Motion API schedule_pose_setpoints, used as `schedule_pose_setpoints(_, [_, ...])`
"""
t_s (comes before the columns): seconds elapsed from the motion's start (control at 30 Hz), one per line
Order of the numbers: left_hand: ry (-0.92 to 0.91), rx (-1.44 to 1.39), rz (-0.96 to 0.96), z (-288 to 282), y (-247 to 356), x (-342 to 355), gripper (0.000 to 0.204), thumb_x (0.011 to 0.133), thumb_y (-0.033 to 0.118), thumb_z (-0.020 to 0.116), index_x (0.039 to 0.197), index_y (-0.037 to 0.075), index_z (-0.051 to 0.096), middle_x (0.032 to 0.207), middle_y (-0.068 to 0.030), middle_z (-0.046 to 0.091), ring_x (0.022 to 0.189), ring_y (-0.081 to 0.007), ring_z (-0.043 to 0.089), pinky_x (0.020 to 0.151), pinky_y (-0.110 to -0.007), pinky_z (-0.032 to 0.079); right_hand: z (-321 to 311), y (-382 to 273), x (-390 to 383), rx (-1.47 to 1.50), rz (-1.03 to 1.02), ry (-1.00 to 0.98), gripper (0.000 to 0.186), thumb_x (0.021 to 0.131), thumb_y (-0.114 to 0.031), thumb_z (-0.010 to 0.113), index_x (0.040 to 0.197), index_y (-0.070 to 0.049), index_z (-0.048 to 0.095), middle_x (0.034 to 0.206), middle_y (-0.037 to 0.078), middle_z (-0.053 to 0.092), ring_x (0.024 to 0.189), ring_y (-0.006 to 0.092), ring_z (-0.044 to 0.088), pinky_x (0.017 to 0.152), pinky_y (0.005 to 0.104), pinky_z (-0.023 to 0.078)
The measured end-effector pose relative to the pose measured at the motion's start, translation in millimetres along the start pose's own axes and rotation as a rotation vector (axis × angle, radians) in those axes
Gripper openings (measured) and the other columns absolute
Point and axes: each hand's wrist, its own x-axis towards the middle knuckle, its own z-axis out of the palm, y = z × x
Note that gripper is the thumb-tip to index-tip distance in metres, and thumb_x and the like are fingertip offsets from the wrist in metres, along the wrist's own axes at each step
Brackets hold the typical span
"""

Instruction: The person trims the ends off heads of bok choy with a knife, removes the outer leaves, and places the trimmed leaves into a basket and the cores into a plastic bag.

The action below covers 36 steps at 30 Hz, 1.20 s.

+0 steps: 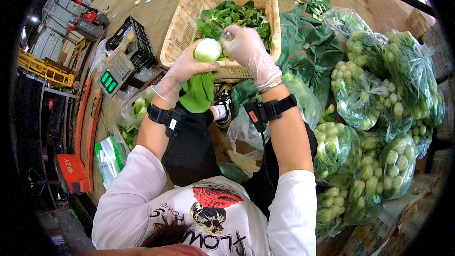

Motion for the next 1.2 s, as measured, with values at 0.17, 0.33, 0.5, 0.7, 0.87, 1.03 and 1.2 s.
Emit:
schedule_pose_setpoints(0.17, [0.479,1.061,0.327,14,-8,4,0.067,0.061,0.023,0.078,0.118,0.003,0.049,0.097,-0.0124,0.059,0.087,-0.0250,0.058,0.078,-0.034,0.047,-8,-4,-6,-0.469,0.256,0.048,0.026,0.083,-0.019,0.048,0.106,-0.011,0.060,0.086,0.020,0.064,0.084,0.0338,0.062,0.074,0.0428,0.049])
schedule_pose_setpoints(0.33, [0.542,1.083,0.144,7,-21,11,0.045,0.059,0.026,0.077,0.096,0.004,0.061,0.092,-0.0152,0.060,0.088,-0.0313,0.057,0.078,-0.041,0.041,20,-14,-25,-0.577,-0.107,0.088,0.008,0.081,-0.011,0.047,0.081,-0.007,0.054,0.077,0.014,0.063,0.068,0.0328,0.064,0.058,0.0416,0.051])
schedule_pose_setpoints(0.5, [0.560,0.904,0.329,9,-13,8,0.035,0.059,0.021,0.077,0.085,0.003,0.063,0.078,-0.0124,0.064,0.078,-0.0309,0.061,0.069,-0.041,0.046,26,-19,-33,-0.577,-0.121,0.032,0.009,0.082,-0.012,0.047,0.083,-0.006,0.054,0.077,0.015,0.063,0.068,0.0324,0.063,0.059,0.0421,0.051])
schedule_pose_setpoints(0.7, [0.576,0.970,0.330,6,-20,8,0.044,0.059,0.019,0.077,0.097,0.005,0.059,0.087,-0.0133,0.059,0.085,-0.0307,0.056,0.075,-0.041,0.041,24,-18,-23,-0.530,0.008,-0.055,0.014,0.081,-0.018,0.055,0.089,-0.006,0.055,0.081,0.016,0.064,0.076,0.0344,0.063,0.066,0.0429,0.051])
schedule_pose_setpoints(0.87, [0.591,0.957,0.324,18,-2,-4,0.059,0.062,0.020,0.078,0.113,0.007,0.051,0.107,-0.0124,0.053,0.103,-0.0305,0.048,0.090,-0.042,0.035,18,43,-5,-0.590,0.364,-0.235,0.021,0.082,-0.016,0.052,0.092,-0.002,0.065,0.086,0.018,0.066,0.082,0.0326,0.064,0.071,0.0394,0.052])
schedule_pose_setpoints(1.03, [0.635,0.868,0.450,13,0,4,0.062,0.062,0.021,0.081,0.114,0.006,0.050,0.102,-0.0120,0.057,0.094,-0.0278,0.055,0.084,-0.039,0.043,21,25,-2,-0.327,0.347,-0.130,0.025,0.077,-0.018,0.058,0.093,0.001,0.062,0.081,0.018,0.066,0.075,0.0303,0.065,0.066,0.0366,0.052])
schedule_pose_setpoints(1.2, [0.478,-0.349,0.205,-7,3,-3,0.048,0.077,0.033,0.070,0.114,0.010,0.050,0.102,-0.0077,0.058,0.084,-0.0191,0.059,0.076,-0.029,0.051,14,27,-2,0.840,0.540,-0.314,0.019,0.081,-0.021,0.059,0.083,-0.003,0.055,0.061,0.005,0.056,0.047,0.0134,0.053,0.043,0.0254,0.043])
